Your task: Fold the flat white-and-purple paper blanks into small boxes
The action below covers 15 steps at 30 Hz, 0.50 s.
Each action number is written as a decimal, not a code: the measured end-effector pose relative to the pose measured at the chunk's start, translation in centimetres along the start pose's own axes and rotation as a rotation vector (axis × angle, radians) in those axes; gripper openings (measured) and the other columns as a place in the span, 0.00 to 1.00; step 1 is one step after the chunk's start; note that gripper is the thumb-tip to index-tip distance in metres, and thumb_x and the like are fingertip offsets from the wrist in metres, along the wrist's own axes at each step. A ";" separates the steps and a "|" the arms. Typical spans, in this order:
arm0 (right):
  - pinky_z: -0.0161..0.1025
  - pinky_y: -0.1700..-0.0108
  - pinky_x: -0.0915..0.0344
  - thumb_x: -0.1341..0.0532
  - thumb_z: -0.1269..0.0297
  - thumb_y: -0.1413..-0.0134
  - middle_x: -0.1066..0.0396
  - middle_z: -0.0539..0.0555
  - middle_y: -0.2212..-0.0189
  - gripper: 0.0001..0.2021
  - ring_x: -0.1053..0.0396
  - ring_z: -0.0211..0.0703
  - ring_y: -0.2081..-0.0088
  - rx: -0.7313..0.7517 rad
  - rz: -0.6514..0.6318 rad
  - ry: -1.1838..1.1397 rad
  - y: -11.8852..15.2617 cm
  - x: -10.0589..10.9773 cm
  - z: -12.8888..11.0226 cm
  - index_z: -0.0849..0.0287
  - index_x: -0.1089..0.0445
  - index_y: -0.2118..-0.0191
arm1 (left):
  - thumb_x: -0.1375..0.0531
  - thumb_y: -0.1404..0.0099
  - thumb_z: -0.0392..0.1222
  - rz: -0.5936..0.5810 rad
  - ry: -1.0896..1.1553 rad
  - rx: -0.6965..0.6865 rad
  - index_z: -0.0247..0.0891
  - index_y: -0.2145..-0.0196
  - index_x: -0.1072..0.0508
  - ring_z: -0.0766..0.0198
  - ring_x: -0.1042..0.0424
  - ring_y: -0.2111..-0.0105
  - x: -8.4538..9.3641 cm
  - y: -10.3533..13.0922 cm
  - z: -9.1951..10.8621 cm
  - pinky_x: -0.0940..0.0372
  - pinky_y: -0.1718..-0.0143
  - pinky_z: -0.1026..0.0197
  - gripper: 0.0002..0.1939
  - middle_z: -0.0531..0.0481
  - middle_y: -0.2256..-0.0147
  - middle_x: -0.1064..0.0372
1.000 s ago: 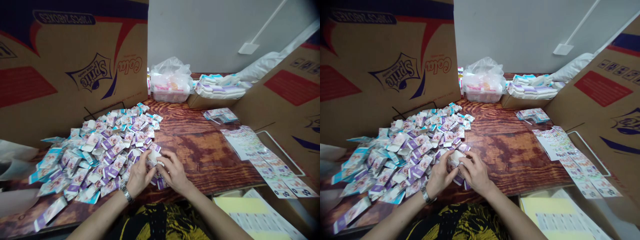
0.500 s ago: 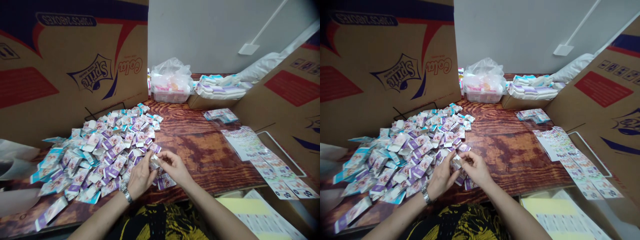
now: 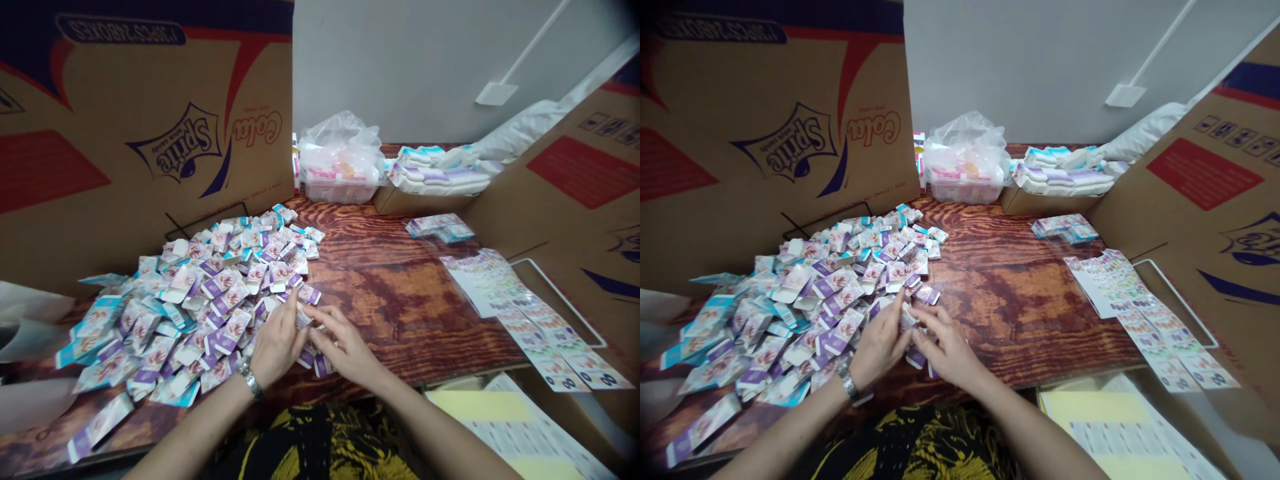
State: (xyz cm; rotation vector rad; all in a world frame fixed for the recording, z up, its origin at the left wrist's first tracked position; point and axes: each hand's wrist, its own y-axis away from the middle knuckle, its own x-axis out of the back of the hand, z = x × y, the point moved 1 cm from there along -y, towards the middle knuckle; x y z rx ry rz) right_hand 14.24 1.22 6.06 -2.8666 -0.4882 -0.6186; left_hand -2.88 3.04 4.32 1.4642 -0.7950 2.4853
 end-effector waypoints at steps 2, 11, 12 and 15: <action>0.41 0.52 0.36 0.46 0.60 0.40 0.35 0.56 0.53 0.23 0.35 0.44 0.53 -0.049 -0.071 0.035 0.4 1.8 1.5 0.51 0.46 0.40 | 0.46 0.37 0.41 0.085 -0.129 0.027 0.31 0.36 0.60 0.50 0.30 0.63 2.1 -1.4 -2.0 0.31 0.64 0.52 0.37 0.39 0.61 0.31; 0.47 0.54 0.39 0.30 0.57 0.64 0.39 0.59 0.54 0.31 0.40 0.54 0.53 -0.189 -0.464 0.819 3.7 2.5 8.3 0.54 0.36 0.50 | 0.41 0.39 0.47 0.297 -0.293 0.059 0.33 0.37 0.55 0.40 0.61 0.38 5.7 -3.3 -4.4 0.56 0.41 0.37 0.39 0.33 0.37 0.62; 0.46 0.54 0.39 0.30 0.57 0.64 0.39 0.59 0.55 0.29 0.40 0.54 0.53 -0.193 -0.472 0.844 3.8 2.1 8.5 0.56 0.35 0.52 | 0.41 0.39 0.46 0.266 -0.264 0.031 0.34 0.38 0.53 0.40 0.60 0.38 4.9 -2.9 -3.8 0.54 0.41 0.37 0.37 0.33 0.37 0.61; 0.45 0.56 0.39 0.31 0.60 0.64 0.37 0.60 0.57 0.24 0.39 0.53 0.56 -0.197 -0.474 0.854 3.7 1.8 8.3 0.58 0.35 0.57 | 0.42 0.39 0.44 0.185 -0.188 -0.016 0.37 0.39 0.49 0.42 0.57 0.38 2.8 -1.6 -2.0 0.50 0.43 0.38 0.33 0.35 0.39 0.55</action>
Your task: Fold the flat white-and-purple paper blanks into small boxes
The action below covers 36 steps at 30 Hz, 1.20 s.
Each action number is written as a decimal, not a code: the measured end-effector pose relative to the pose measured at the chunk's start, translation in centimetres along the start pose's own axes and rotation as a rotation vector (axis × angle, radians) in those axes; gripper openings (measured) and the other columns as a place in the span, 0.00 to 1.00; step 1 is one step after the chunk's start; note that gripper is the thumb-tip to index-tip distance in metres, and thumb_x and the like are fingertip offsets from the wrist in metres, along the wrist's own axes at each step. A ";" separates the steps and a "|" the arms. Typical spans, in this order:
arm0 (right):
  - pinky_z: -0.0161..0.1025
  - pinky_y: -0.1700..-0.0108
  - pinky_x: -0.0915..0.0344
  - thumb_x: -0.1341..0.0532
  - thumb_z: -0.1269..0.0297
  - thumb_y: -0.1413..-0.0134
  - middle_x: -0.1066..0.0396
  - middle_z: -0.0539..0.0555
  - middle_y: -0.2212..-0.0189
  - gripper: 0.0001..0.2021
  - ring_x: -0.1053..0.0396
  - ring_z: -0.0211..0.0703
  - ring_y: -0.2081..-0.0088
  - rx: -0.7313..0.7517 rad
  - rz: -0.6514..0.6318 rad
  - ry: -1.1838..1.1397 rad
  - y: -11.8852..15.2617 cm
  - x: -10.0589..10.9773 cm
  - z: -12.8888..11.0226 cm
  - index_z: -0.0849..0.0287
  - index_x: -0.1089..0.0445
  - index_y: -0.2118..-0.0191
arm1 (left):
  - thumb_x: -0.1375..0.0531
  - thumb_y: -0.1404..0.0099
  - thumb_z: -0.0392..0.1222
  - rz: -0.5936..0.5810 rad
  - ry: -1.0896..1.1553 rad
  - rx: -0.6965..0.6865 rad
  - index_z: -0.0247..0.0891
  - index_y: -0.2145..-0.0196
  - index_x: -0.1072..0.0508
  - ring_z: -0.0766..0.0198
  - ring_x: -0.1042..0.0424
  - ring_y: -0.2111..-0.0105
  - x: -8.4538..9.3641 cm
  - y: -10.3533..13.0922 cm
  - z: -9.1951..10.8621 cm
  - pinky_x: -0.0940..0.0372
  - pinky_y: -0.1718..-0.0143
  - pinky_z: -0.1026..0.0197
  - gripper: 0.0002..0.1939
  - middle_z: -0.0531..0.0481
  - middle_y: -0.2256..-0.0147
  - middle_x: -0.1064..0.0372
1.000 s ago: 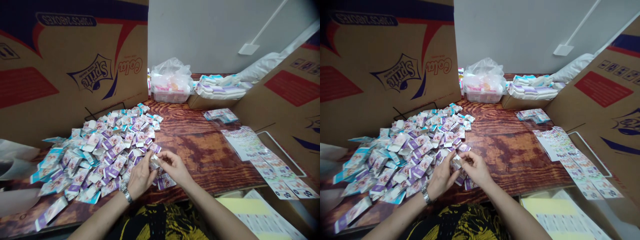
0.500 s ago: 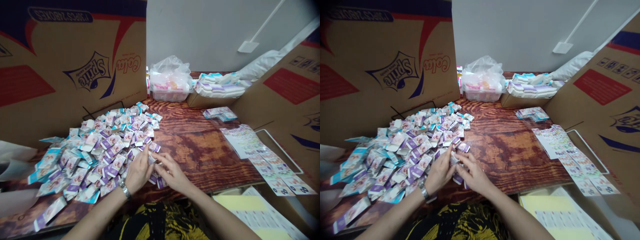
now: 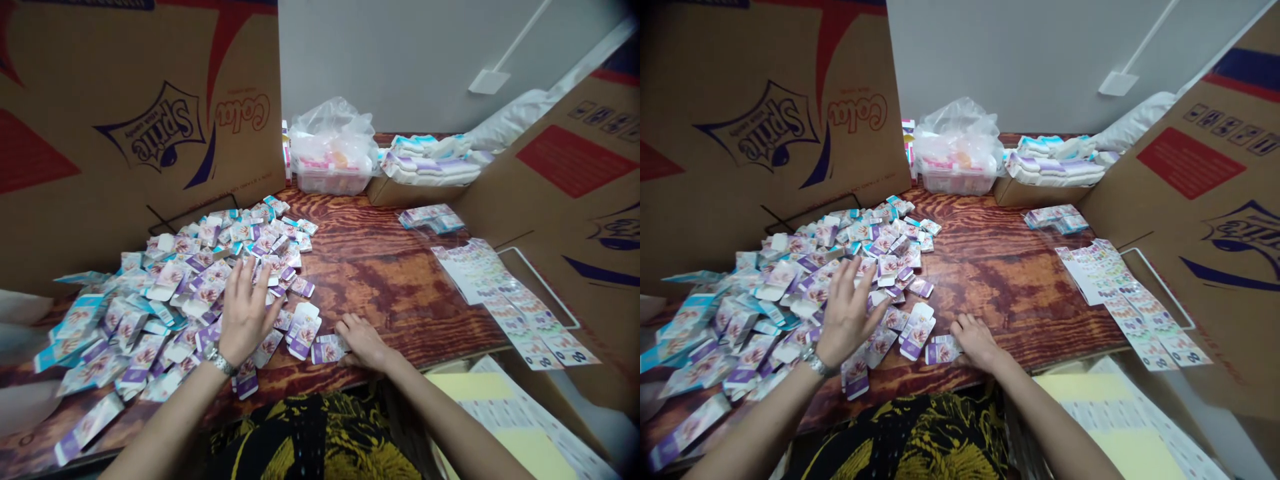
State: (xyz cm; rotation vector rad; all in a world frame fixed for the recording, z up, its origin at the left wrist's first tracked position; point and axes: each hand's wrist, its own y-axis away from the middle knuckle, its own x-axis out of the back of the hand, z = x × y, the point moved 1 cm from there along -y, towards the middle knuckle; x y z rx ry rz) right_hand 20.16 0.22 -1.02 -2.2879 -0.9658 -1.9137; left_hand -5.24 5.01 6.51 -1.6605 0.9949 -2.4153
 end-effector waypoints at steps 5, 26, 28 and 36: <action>0.36 0.63 0.41 0.41 0.73 0.55 0.32 0.53 0.66 0.13 0.35 0.43 0.65 0.072 -0.045 -0.257 0.7 0.3 1.0 0.57 0.37 0.59 | 0.44 0.37 0.41 -0.094 0.095 -0.032 0.36 0.40 0.48 0.45 0.55 0.38 -0.5 1.1 1.6 0.48 0.42 0.41 0.29 0.36 0.41 0.50; 0.31 0.71 0.43 0.44 0.67 0.44 0.34 0.47 0.73 0.08 0.38 0.34 0.74 0.160 0.320 -0.798 -0.9 9.0 -4.7 0.57 0.37 0.58 | 0.40 0.40 0.42 -0.333 0.249 -0.114 0.31 0.38 0.60 0.48 0.36 0.49 -2.6 3.6 4.8 0.37 0.51 0.47 0.41 0.32 0.49 0.38; 0.31 0.71 0.44 0.44 0.67 0.43 0.34 0.47 0.74 0.07 0.38 0.34 0.74 0.158 0.341 -0.771 -1.1 9.1 -4.8 0.57 0.36 0.58 | 0.39 0.42 0.39 -0.350 0.265 -0.100 0.33 0.38 0.59 0.48 0.36 0.49 -2.6 3.7 4.5 0.37 0.51 0.47 0.42 0.33 0.48 0.39; 0.31 0.69 0.43 0.48 0.66 0.39 0.30 0.48 0.71 0.08 0.35 0.35 0.72 0.240 0.367 -0.710 -1.1 9.9 -5.4 0.56 0.36 0.56 | 0.37 0.45 0.39 -0.395 0.310 0.086 0.37 0.52 0.42 0.54 0.29 0.62 -2.8 3.5 4.0 0.33 0.64 0.55 0.25 0.45 0.63 0.31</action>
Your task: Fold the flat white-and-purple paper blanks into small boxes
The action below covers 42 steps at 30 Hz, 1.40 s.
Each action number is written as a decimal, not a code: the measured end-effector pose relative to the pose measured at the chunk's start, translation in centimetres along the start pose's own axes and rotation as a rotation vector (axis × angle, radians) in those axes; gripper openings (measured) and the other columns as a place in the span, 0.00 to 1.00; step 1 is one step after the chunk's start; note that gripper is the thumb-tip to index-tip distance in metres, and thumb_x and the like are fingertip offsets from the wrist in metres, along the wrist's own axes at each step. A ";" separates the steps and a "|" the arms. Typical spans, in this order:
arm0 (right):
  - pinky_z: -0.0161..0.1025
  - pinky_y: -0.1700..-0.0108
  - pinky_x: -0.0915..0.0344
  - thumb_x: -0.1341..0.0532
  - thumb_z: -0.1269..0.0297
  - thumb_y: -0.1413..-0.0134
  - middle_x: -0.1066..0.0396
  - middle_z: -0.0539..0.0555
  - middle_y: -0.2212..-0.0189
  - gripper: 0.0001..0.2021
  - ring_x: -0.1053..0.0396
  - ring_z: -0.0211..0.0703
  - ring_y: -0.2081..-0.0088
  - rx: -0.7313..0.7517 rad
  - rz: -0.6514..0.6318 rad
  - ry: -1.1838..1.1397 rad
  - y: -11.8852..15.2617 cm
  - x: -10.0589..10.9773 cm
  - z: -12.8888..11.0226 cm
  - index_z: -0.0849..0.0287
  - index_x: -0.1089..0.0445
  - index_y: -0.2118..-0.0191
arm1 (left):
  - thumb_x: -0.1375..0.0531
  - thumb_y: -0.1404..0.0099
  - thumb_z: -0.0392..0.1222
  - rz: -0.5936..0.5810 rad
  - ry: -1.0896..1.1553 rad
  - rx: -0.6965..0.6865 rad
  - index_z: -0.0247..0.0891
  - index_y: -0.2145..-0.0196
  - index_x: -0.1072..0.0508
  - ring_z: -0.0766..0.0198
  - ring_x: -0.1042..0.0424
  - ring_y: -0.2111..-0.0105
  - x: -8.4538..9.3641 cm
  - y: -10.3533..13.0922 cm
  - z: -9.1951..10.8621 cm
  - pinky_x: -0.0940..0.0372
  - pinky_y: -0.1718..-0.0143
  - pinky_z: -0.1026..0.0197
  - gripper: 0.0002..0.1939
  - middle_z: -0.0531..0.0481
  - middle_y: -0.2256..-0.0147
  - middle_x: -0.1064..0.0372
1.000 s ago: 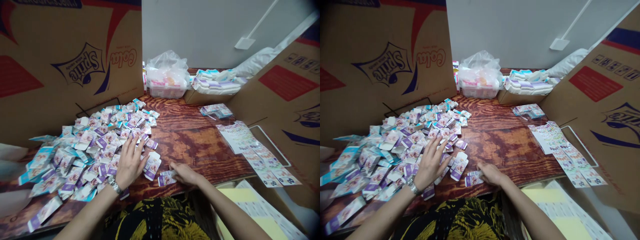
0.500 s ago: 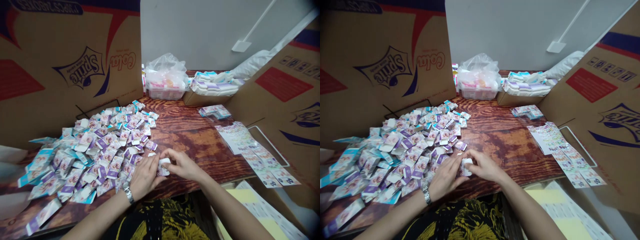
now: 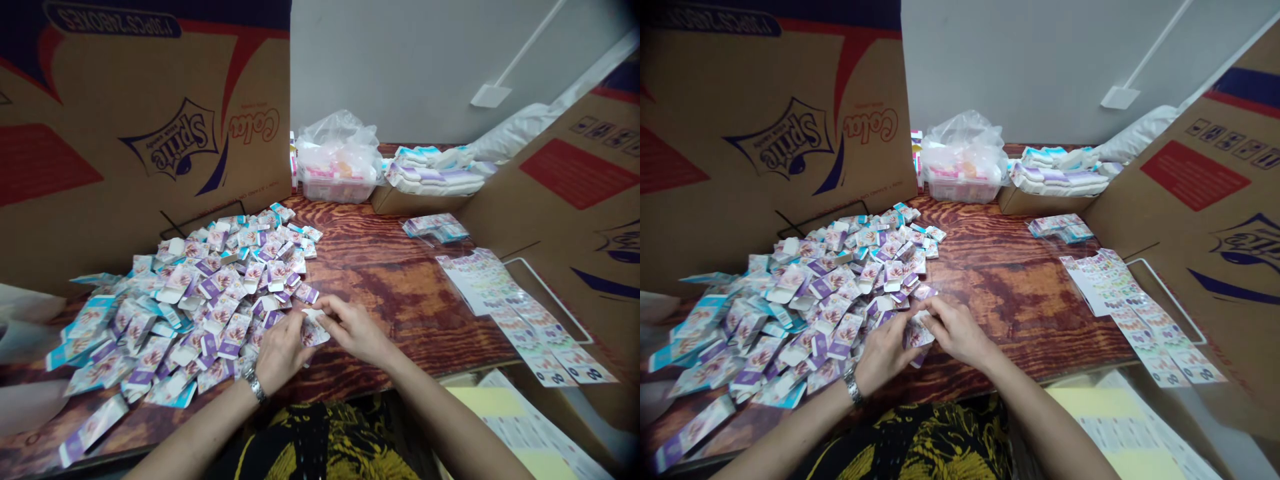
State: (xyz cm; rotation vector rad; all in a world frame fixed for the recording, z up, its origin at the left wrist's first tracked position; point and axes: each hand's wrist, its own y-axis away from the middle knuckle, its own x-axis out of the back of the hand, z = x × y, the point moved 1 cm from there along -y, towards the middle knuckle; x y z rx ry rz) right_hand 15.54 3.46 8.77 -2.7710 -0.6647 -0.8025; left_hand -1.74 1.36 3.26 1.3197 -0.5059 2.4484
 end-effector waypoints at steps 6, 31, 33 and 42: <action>0.33 0.64 0.40 0.49 0.69 0.40 0.29 0.51 0.65 0.11 0.32 0.38 0.66 0.017 0.042 -0.010 -0.2 -0.2 -0.1 0.56 0.38 0.53 | 0.37 0.44 0.46 0.027 0.094 -0.024 0.37 0.43 0.50 0.51 0.35 0.51 0.1 -0.2 -0.1 0.36 0.54 0.50 0.37 0.39 0.50 0.38; 0.30 0.73 0.46 0.41 0.71 0.51 0.39 0.43 0.77 0.11 0.41 0.33 0.75 -0.138 -0.072 -0.120 -1.1 -0.8 1.4 0.56 0.40 0.61 | 0.44 0.38 0.39 -0.017 -0.140 -0.166 0.36 0.37 0.64 0.52 0.36 0.58 1.7 -0.3 -0.1 0.37 0.57 0.48 0.39 0.39 0.56 0.37; 0.30 0.73 0.47 0.40 0.70 0.51 0.40 0.42 0.78 0.10 0.42 0.33 0.76 -0.156 -0.037 -0.125 -1.1 -1.1 1.8 0.56 0.41 0.62 | 0.45 0.38 0.38 0.016 -0.261 -0.137 0.34 0.37 0.61 0.51 0.35 0.60 1.8 -0.2 0.0 0.38 0.58 0.47 0.37 0.40 0.59 0.35; 0.35 0.66 0.35 0.43 0.63 0.43 0.33 0.52 0.65 0.12 0.33 0.39 0.67 0.040 0.221 0.007 -0.5 -1.2 1.4 0.56 0.39 0.53 | 0.45 0.37 0.41 0.100 0.104 0.030 0.37 0.44 0.48 0.61 0.29 0.71 1.5 -0.1 -0.6 0.35 0.70 0.62 0.26 0.47 0.65 0.30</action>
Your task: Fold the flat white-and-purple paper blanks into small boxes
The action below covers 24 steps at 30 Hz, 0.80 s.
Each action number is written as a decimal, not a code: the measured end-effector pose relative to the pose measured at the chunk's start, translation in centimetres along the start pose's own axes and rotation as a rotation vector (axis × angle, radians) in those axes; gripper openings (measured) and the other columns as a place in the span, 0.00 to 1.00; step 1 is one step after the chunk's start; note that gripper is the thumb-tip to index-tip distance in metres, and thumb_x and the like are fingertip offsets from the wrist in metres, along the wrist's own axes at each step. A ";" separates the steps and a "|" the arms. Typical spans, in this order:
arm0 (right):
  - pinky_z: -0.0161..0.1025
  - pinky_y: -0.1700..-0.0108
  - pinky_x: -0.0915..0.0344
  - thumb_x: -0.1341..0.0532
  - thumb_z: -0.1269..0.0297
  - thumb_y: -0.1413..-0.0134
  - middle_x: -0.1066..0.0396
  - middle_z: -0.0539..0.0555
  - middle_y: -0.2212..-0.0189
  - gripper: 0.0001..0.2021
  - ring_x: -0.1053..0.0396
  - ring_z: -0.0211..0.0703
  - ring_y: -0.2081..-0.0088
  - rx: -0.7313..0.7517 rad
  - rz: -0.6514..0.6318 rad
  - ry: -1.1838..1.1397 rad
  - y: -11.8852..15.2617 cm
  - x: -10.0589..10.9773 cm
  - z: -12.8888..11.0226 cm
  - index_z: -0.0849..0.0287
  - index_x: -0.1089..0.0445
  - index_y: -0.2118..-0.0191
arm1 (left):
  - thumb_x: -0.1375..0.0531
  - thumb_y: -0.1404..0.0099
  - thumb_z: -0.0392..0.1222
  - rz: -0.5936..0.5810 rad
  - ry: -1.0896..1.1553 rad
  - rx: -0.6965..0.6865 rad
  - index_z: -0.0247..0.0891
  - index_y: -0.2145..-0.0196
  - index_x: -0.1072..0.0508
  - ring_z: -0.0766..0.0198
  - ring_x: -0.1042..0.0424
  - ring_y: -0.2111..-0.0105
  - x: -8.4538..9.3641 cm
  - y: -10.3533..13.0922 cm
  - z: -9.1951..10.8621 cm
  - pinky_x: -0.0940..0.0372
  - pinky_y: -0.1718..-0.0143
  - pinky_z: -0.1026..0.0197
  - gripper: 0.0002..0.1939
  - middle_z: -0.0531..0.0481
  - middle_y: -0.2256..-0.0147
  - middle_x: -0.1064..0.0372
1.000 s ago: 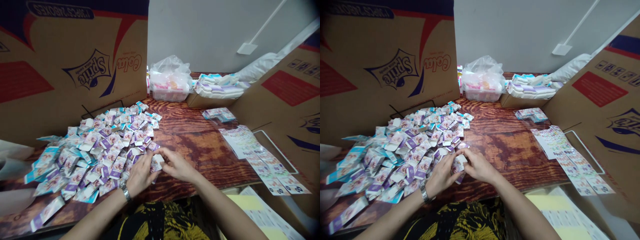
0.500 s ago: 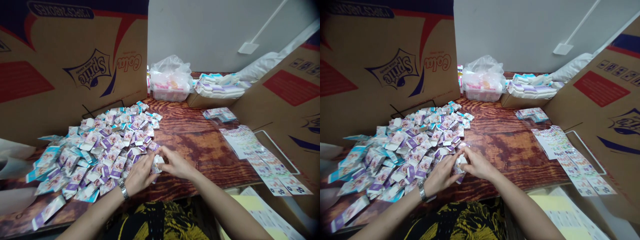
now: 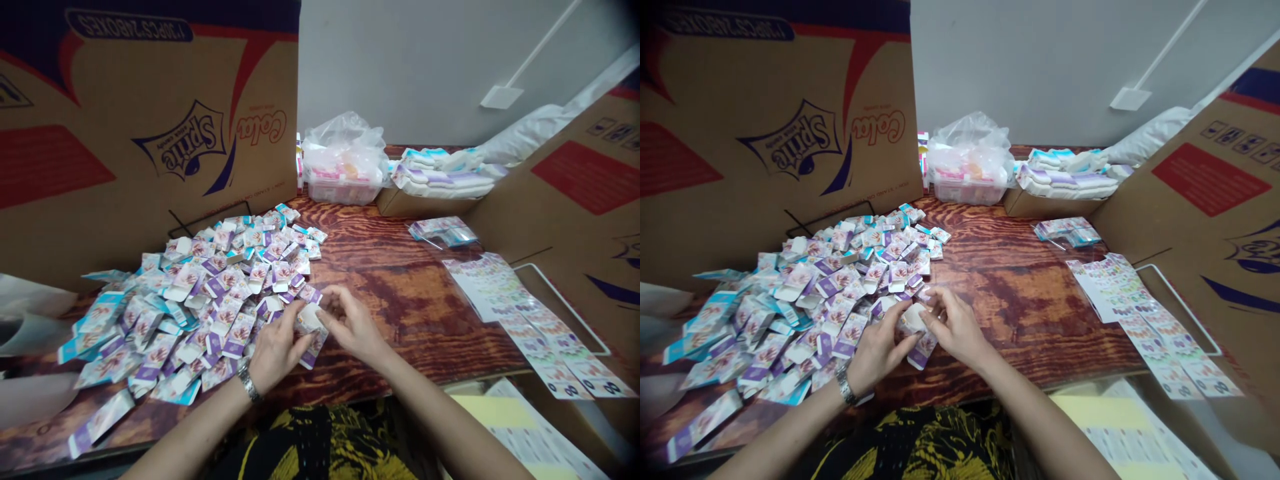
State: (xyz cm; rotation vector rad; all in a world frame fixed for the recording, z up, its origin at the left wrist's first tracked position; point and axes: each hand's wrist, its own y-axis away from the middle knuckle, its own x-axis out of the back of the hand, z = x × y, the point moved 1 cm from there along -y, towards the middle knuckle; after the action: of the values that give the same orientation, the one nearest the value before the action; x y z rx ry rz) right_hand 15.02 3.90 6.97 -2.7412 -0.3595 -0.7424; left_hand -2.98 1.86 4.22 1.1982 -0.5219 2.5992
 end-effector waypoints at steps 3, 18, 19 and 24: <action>0.44 0.54 0.36 0.43 0.66 0.44 0.37 0.60 0.53 0.11 0.36 0.47 0.53 0.239 0.110 0.202 1.0 -0.4 -0.3 0.55 0.33 0.55 | 0.43 0.39 0.42 0.070 0.065 0.087 0.39 0.44 0.48 0.65 0.32 0.77 0.2 -0.1 0.3 0.36 0.74 0.63 0.27 0.50 0.66 0.31; 0.40 0.52 0.37 0.47 0.66 0.40 0.36 0.56 0.56 0.09 0.36 0.43 0.54 0.078 -0.041 -0.076 1.3 -0.8 -1.3 0.55 0.30 0.59 | 0.45 0.39 0.40 0.223 0.066 -0.070 0.40 0.52 0.43 0.66 0.29 0.72 -0.4 0.0 0.2 0.34 0.69 0.63 0.18 0.48 0.61 0.32; 0.39 0.52 0.38 0.47 0.66 0.40 0.36 0.56 0.56 0.09 0.36 0.43 0.54 0.072 -0.054 -0.091 1.3 -0.9 -1.3 0.55 0.29 0.60 | 0.45 0.38 0.39 0.202 0.061 -0.081 0.40 0.53 0.42 0.66 0.30 0.74 -0.3 -0.1 0.2 0.35 0.70 0.63 0.16 0.49 0.62 0.31; 0.38 0.57 0.36 0.48 0.61 0.39 0.33 0.54 0.60 0.13 0.33 0.41 0.59 -0.113 0.032 -0.321 1.1 -1.2 -0.8 0.54 0.37 0.50 | 0.45 0.38 0.40 0.127 0.051 -0.098 0.40 0.54 0.42 0.66 0.30 0.74 -0.3 -0.1 0.1 0.35 0.71 0.64 0.15 0.50 0.64 0.32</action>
State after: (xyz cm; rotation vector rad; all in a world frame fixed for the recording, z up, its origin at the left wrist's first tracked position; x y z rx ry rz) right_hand 14.02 2.46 6.79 -2.9686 -0.3464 -0.3205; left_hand -2.74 1.86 4.07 1.0987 -0.7280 2.6655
